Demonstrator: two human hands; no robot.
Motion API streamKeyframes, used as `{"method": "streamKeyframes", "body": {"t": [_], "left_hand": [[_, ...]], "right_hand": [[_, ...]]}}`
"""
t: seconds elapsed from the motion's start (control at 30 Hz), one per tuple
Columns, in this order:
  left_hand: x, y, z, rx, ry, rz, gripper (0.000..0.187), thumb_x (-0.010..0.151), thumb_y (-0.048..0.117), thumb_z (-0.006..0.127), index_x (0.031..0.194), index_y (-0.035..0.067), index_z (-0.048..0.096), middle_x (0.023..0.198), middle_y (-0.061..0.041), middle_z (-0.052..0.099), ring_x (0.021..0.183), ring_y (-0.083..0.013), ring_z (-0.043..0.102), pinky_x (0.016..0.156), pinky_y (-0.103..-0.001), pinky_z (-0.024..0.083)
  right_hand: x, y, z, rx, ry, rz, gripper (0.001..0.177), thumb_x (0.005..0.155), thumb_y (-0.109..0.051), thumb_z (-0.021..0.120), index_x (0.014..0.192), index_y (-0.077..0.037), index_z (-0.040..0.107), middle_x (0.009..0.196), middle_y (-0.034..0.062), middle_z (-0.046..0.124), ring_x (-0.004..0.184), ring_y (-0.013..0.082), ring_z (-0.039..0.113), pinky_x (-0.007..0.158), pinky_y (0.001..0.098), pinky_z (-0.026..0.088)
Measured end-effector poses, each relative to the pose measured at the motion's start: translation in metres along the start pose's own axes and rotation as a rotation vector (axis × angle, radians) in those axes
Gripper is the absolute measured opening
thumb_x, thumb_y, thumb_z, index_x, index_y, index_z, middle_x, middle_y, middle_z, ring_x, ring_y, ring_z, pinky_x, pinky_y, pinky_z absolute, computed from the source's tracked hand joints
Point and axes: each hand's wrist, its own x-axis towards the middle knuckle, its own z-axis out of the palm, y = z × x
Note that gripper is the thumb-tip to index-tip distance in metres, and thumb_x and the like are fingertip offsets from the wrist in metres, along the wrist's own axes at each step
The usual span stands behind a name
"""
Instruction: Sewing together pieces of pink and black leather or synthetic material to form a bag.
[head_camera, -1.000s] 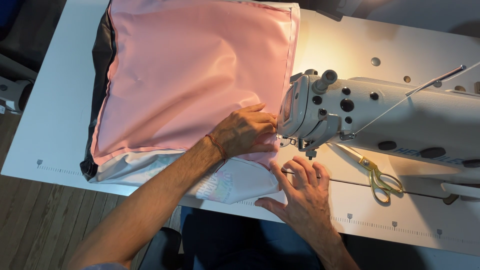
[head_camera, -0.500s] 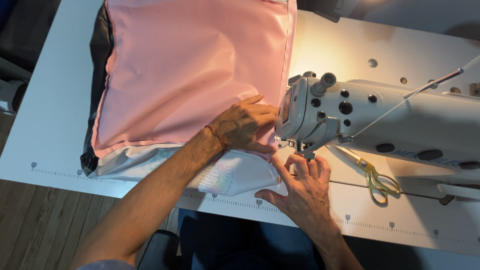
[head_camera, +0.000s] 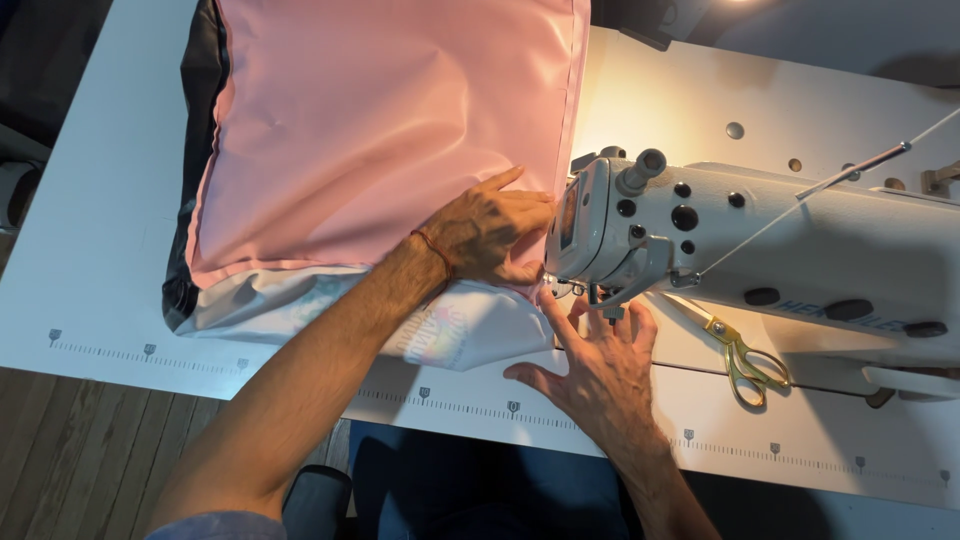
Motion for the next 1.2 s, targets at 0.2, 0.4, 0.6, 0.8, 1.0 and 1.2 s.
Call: {"method": "streamKeyframes", "body": {"t": [0.2, 0.4, 0.6, 0.8, 1.0, 1.2], "left_hand": [[0.002, 0.005, -0.007, 0.006, 0.018, 0.06, 0.054, 0.073, 0.036, 0.079, 0.115, 0.006, 0.063, 0.111, -0.015, 0.071, 0.116, -0.0282, 0.066, 0.117, -0.058, 0.035], [-0.031, 0.016, -0.039, 0.202, 0.107, 0.134, 0.059, 0.078, 0.044, 0.078, 0.12, 0.004, 0.064, 0.124, -0.016, 0.07, 0.121, -0.032, 0.063, 0.112, -0.059, 0.034], [-0.155, 0.073, -0.145, 0.384, 0.395, -0.377, 0.048, 0.098, 0.032, 0.079, 0.136, 0.006, 0.065, 0.135, -0.015, 0.065, 0.126, -0.0328, 0.062, 0.103, -0.047, 0.053], [-0.264, 0.076, -0.135, 0.066, 0.581, -0.832, 0.08, 0.073, 0.029, 0.087, 0.138, 0.0, 0.052, 0.134, -0.021, 0.056, 0.123, -0.0394, 0.058, 0.097, -0.046, 0.05], [-0.294, 0.045, -0.102, 0.396, 0.696, -0.722, 0.024, 0.097, 0.01, 0.078, 0.114, 0.001, 0.065, 0.102, -0.015, 0.066, 0.09, -0.0334, 0.066, 0.078, -0.043, 0.054], [-0.17, 0.105, -0.236, 0.813, 0.569, -0.347, 0.046, 0.098, 0.046, 0.079, 0.08, 0.006, 0.064, 0.061, 0.0, 0.049, 0.049, -0.0132, 0.042, 0.046, -0.03, 0.031]], "right_hand": [[-0.004, -0.004, -0.002, 0.041, -0.04, 0.042, 0.091, 0.068, -0.065, 0.082, 0.137, -0.009, 0.061, 0.112, 0.0161, 0.058, 0.113, 0.0348, 0.052, 0.102, 0.0579, 0.029], [-0.024, 0.003, 0.013, 0.347, 0.052, 0.124, 0.057, 0.071, -0.038, 0.09, 0.112, -0.007, 0.065, 0.125, 0.0118, 0.062, 0.124, 0.0301, 0.054, 0.12, 0.0599, 0.023], [-0.012, -0.021, -0.005, 1.07, -0.094, 0.405, 0.043, 0.078, -0.004, 0.078, 0.118, -0.006, 0.063, 0.133, 0.0059, 0.058, 0.132, 0.0223, 0.051, 0.103, 0.0404, 0.05], [-0.019, -0.017, 0.035, 1.328, -0.023, 0.466, 0.045, 0.088, 0.008, 0.068, 0.127, 0.0, 0.046, 0.128, 0.0143, 0.063, 0.127, 0.0194, 0.061, 0.1, 0.0344, 0.058], [-0.024, -0.035, 0.027, 1.244, 0.033, 0.574, 0.038, 0.093, 0.006, 0.063, 0.126, 0.001, 0.046, 0.121, 0.0153, 0.071, 0.114, 0.0212, 0.069, 0.094, 0.0342, 0.061], [-0.054, -0.046, 0.038, 1.827, 0.195, 0.611, 0.047, 0.09, 0.008, 0.067, 0.132, 0.0, 0.047, 0.121, 0.0154, 0.067, 0.112, 0.0211, 0.068, 0.096, 0.0358, 0.058]]}}
